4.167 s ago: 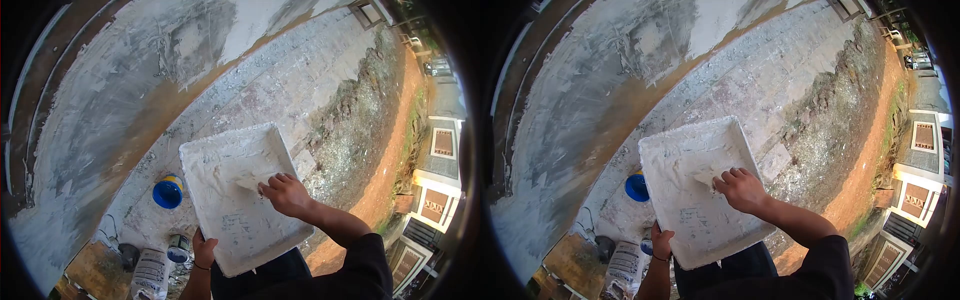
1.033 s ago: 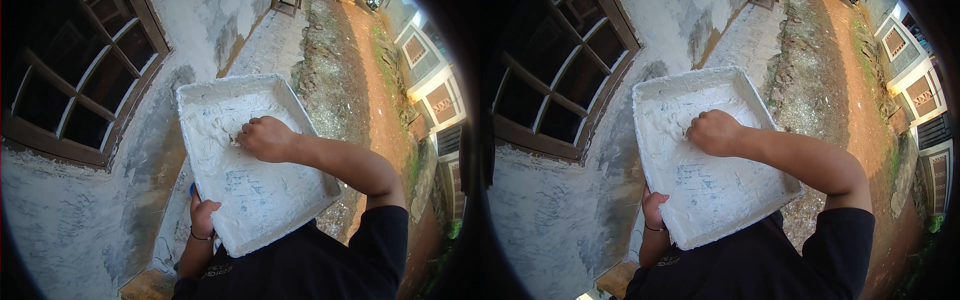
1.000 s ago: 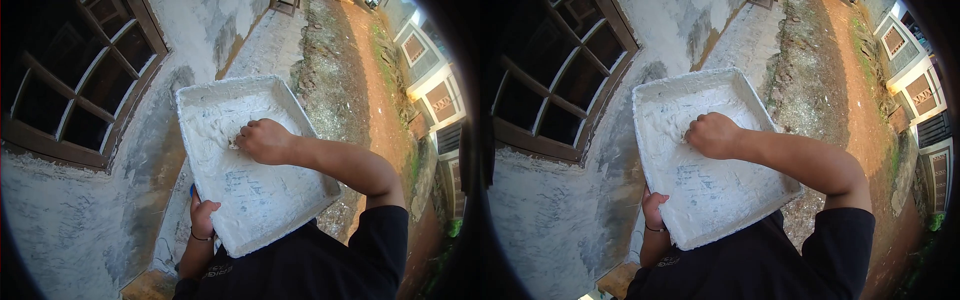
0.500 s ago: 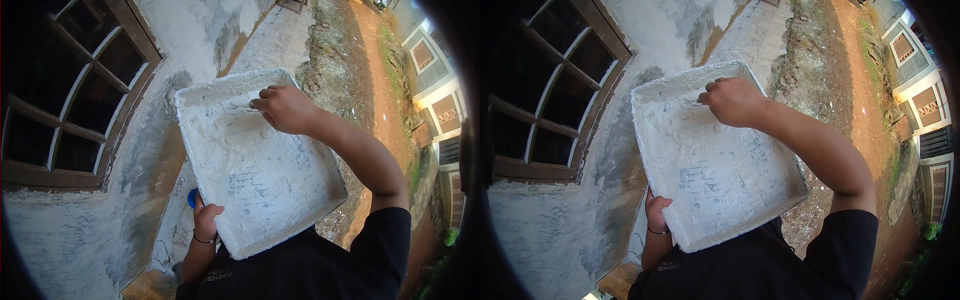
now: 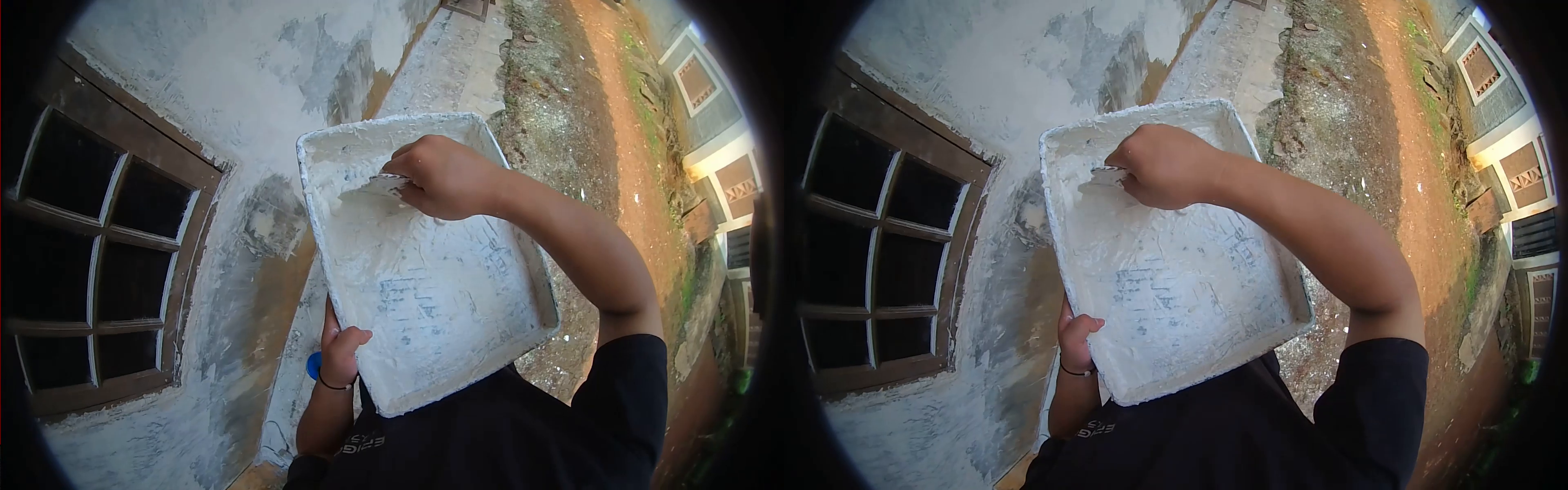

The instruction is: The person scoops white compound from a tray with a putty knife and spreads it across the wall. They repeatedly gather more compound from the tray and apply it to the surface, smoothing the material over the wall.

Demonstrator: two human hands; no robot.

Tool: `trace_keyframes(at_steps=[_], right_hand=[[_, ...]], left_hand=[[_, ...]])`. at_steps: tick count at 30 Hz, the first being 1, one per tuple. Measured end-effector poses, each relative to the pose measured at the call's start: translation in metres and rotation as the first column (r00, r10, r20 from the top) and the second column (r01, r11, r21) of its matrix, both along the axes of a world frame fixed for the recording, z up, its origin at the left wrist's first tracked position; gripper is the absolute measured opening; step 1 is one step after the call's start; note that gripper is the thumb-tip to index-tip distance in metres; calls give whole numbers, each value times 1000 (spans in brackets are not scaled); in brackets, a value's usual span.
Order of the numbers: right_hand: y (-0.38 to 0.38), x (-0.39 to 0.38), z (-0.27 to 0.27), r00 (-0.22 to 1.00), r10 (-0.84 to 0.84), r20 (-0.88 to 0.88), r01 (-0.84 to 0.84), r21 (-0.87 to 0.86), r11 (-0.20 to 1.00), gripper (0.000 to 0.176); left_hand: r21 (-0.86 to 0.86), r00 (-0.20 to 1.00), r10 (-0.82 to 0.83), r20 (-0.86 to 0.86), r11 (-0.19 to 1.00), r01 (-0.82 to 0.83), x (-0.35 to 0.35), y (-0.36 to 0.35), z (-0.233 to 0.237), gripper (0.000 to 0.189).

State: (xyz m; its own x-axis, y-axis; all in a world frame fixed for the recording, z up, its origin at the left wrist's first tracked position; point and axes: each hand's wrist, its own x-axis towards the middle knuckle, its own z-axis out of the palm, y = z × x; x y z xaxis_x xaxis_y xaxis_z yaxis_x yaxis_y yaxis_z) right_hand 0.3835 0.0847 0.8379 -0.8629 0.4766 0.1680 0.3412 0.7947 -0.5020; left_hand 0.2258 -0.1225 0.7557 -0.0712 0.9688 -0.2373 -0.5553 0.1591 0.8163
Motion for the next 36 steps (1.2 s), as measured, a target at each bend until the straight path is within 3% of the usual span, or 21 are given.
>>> trace_keyframes(at_steps=[4,6,9,16,18,21,23,24,25,27,28,30,36], right_hand=[[63,25,4,989,-137,52,132,84,988,16],[92,29,3,944,-263,199,230,173,958,17],[137,25,-3,884,-303,355,295,79,952,17],[291,18,-5,840,-448,304,520,-222,824,25],[342,28,-8,821,-470,325,546,-203,813,28],[413,58,-11,723,-606,332,683,-213,698,29],[449,79,-12,561,-731,388,823,-353,445,31],[464,85,-17,543,-742,392,834,-355,423,31],[476,89,-25,481,-770,420,855,-421,304,32],[510,100,-26,417,-778,471,835,-536,123,29],[526,106,-31,415,-779,469,836,-535,123,29],[565,124,-56,343,-838,424,584,-795,-164,24],[691,164,-107,301,-908,291,284,-936,-206,20]], left_hand=[[17,997,-73,-1,997,73,14,71,4,79],[5,994,-111,-15,994,112,20,107,3,79],[-24,980,-197,0,980,197,27,170,-1,79],[-38,946,-322,43,945,324,33,338,-18,78],[-50,934,-353,46,933,356,30,381,-17,77],[2,922,-384,-48,923,384,30,446,-13,76],[-35,915,-401,49,915,403,30,487,-9,76],[-39,905,-423,52,904,425,31,507,-7,76],[-20,905,-422,47,906,424,32,524,-6,75],[4,907,-420,44,908,420,40,564,-4,75],[0,908,-418,40,908,418,42,582,-5,75],[-13,912,-408,33,913,409,52,621,-7,75],[-15,927,-374,-12,927,374,95,755,-26,75]])
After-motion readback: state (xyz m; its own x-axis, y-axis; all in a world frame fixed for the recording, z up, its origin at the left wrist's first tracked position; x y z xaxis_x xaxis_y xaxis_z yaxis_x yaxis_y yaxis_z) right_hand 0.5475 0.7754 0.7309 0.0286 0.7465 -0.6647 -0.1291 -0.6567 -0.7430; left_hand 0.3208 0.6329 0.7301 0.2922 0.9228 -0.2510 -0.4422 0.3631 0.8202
